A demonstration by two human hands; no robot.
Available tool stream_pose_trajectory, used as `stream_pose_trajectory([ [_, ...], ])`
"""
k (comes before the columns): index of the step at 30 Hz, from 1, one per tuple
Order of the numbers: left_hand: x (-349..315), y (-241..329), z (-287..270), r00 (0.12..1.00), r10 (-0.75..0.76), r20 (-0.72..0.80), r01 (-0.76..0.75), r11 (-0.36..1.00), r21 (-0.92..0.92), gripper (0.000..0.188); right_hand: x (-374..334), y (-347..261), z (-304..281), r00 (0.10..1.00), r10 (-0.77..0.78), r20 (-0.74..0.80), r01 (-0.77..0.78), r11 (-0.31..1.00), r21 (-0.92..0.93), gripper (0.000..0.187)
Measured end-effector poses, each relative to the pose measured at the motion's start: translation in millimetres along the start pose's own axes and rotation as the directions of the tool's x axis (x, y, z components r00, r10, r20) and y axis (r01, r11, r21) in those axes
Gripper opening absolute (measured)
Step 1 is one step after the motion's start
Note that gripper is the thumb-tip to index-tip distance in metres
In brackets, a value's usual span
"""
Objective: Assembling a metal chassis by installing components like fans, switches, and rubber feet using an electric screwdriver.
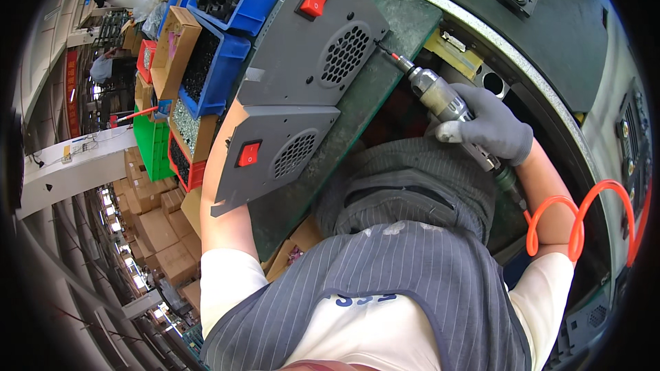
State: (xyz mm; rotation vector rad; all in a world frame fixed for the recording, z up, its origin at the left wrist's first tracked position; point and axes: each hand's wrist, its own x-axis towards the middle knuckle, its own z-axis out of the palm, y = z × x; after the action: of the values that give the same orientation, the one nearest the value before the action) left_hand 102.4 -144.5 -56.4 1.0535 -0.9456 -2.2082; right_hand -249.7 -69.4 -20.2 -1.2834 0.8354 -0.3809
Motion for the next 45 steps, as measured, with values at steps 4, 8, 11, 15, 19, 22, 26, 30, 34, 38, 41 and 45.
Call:
stream_pose_trajectory([
  [4, -12, 46, 66, 0.931, -0.267, -0.247, 0.165, 0.915, -0.369, 0.039, 8, -8, -7, 0.998, -0.036, -0.043, 0.025, 0.972, -0.233, 0.054],
  [8, -16, 9, 20, 0.993, 0.091, 0.078, -0.081, 0.99, -0.114, 0.036, 7, -16, -12, 1.0, -0.019, 0.001, 0.019, 0.959, -0.282, 0.053],
  [11, -41, 32, 52, 0.958, 0.178, -0.223, -0.105, 0.947, 0.305, 0.038, -5, -16, -7, 0.999, -0.045, -0.003, 0.044, 0.987, -0.152, 0.054],
  [15, -98, 32, 73, 0.742, 0.47, -0.478, -0.097, 0.781, 0.617, 0.042, -17, 18, 4, 0.995, -0.095, 0.032, 0.099, 0.979, -0.176, 0.057],
  [19, -166, -43, 61, 0.466, 0.335, -0.819, -0.509, 0.859, 0.061, 0.021, -20, 47, 29, 0.998, 0.022, 0.052, -0.017, 0.995, -0.1, 0.056],
  [22, -183, -102, 72, 0.17, 0.197, -0.965, -0.63, 0.775, 0.047, 0.015, -21, 51, 43, 0.995, 0.077, 0.065, -0.078, 0.997, 0.017, 0.065],
  [26, -180, -152, 97, 0.24, 0.504, -0.83, -0.284, 0.854, 0.437, 0.013, -14, 67, 48, 0.995, 0.084, 0.059, -0.091, 0.988, 0.121, 0.066],
  [30, -171, -149, 103, 0.343, 0.049, -0.938, -0.743, 0.625, -0.239, 0.019, -11, 69, 50, 0.996, 0.056, 0.068, -0.064, 0.992, 0.113, 0.069],
  [34, -167, -149, 96, 0.44, 0.118, -0.89, -0.794, 0.514, -0.324, 0.02, -11, 68, 56, 0.996, 0.059, 0.06, -0.066, 0.989, 0.13, 0.073],
  [38, -162, -151, 92, 0.539, 0.273, -0.797, -0.82, 0.388, -0.421, 0.023, -13, 71, 67, 0.999, 0.017, -0.051, -0.005, 0.975, 0.222, 0.07],
  [41, -164, -139, 106, 0.527, 0.198, -0.827, -0.819, 0.38, -0.43, 0.024, -18, 67, 67, 0.999, 0.037, -0.039, -0.029, 0.981, 0.191, 0.069],
  [45, -188, -162, 102, 0.719, 0.287, -0.633, -0.694, 0.354, -0.627, 0.022, -28, 52, 72, 0.998, 0.062, -0.021, -0.058, 0.986, 0.157, 0.068],
])
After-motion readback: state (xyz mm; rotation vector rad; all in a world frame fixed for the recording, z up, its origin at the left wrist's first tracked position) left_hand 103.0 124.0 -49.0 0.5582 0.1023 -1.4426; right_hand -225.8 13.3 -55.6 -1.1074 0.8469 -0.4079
